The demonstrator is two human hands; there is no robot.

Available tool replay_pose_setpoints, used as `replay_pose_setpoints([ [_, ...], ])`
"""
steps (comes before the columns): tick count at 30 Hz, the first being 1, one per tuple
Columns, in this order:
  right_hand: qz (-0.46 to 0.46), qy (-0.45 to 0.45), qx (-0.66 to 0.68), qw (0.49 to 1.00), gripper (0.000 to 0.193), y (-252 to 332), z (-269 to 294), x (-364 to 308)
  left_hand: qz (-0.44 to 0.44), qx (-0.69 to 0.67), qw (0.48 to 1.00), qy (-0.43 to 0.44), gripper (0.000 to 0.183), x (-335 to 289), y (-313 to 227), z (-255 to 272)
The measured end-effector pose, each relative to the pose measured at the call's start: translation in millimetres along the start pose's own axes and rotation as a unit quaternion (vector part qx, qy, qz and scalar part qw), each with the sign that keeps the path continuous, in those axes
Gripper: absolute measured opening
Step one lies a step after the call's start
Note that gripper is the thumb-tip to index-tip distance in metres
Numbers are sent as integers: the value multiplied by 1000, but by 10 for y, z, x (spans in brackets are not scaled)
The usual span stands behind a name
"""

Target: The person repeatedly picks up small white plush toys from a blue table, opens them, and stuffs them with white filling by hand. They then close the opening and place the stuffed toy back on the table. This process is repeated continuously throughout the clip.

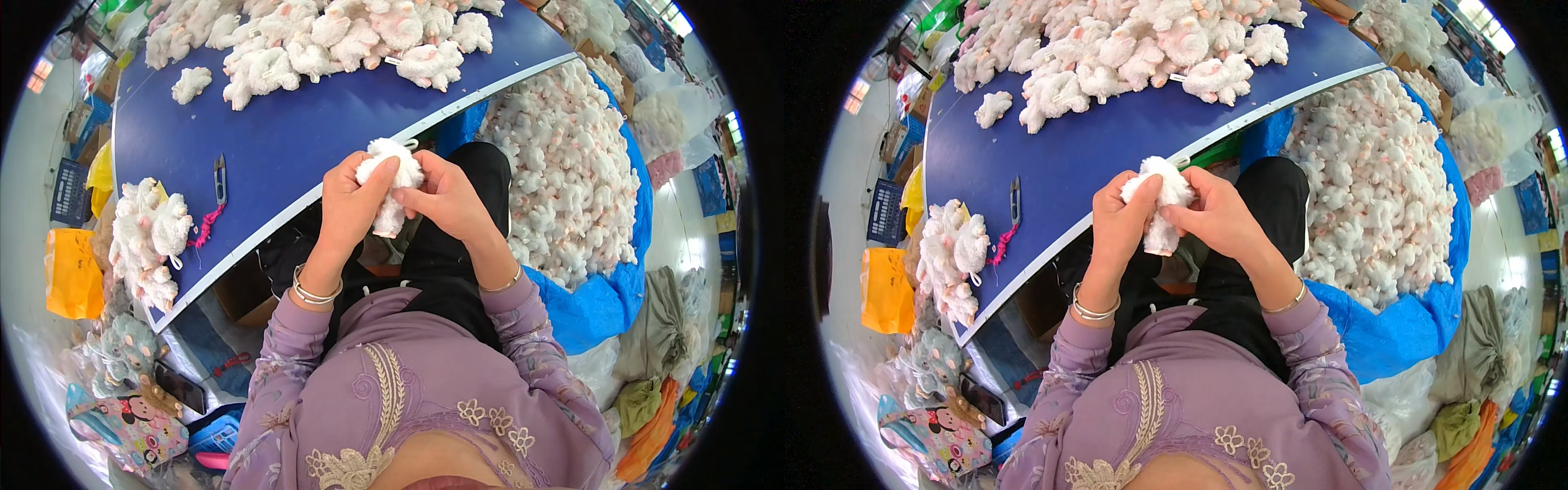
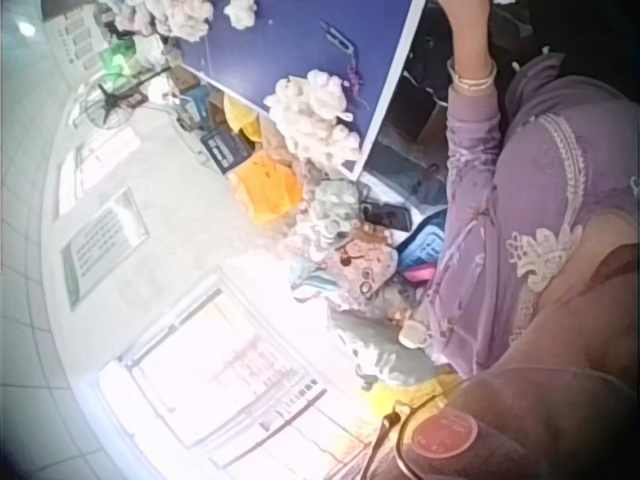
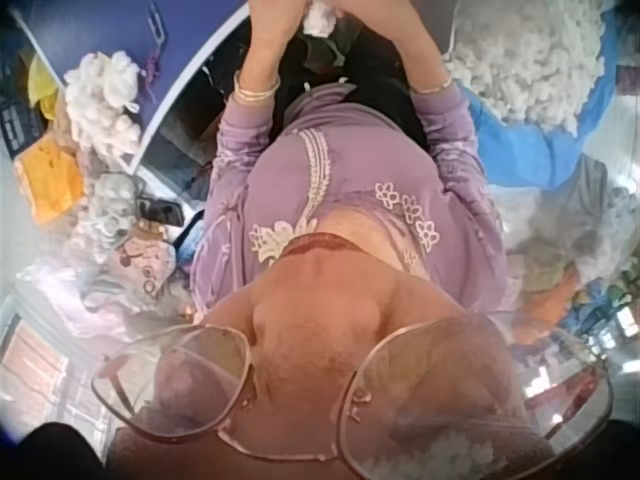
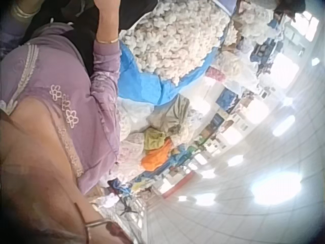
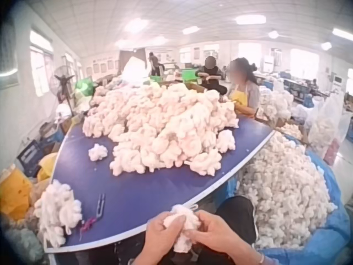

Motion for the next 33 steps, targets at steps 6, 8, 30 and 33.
replay_pose_setpoints([
  [6, 36, -21, 152, 987, 28, 52, 47, -14, 11, -84, 996, 38, 21, 34, 204, 83],
  [8, 39, -31, 161, 986, 28, 47, 61, -6, 32, -7, 999, 38, 23, -12, 172, 44],
  [30, -50, 12, 42, 998, 32, 44, 3, -91, 21, 7, 997, 67, 14, 47, 292, 49],
  [33, -56, 29, 44, 997, 33, 38, 11, -113, 8, 10, 997, 72, 13, 48, 300, 45],
])
Point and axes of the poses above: each hand's wrist, its own x-axis towards the middle knuckle, its own z-axis out of the back of the hand, y = z × x, the point moved 8 cm from there along x, towards the middle knuckle, and after that the axes turned 1 degree about -y, right-handed, at the moved point
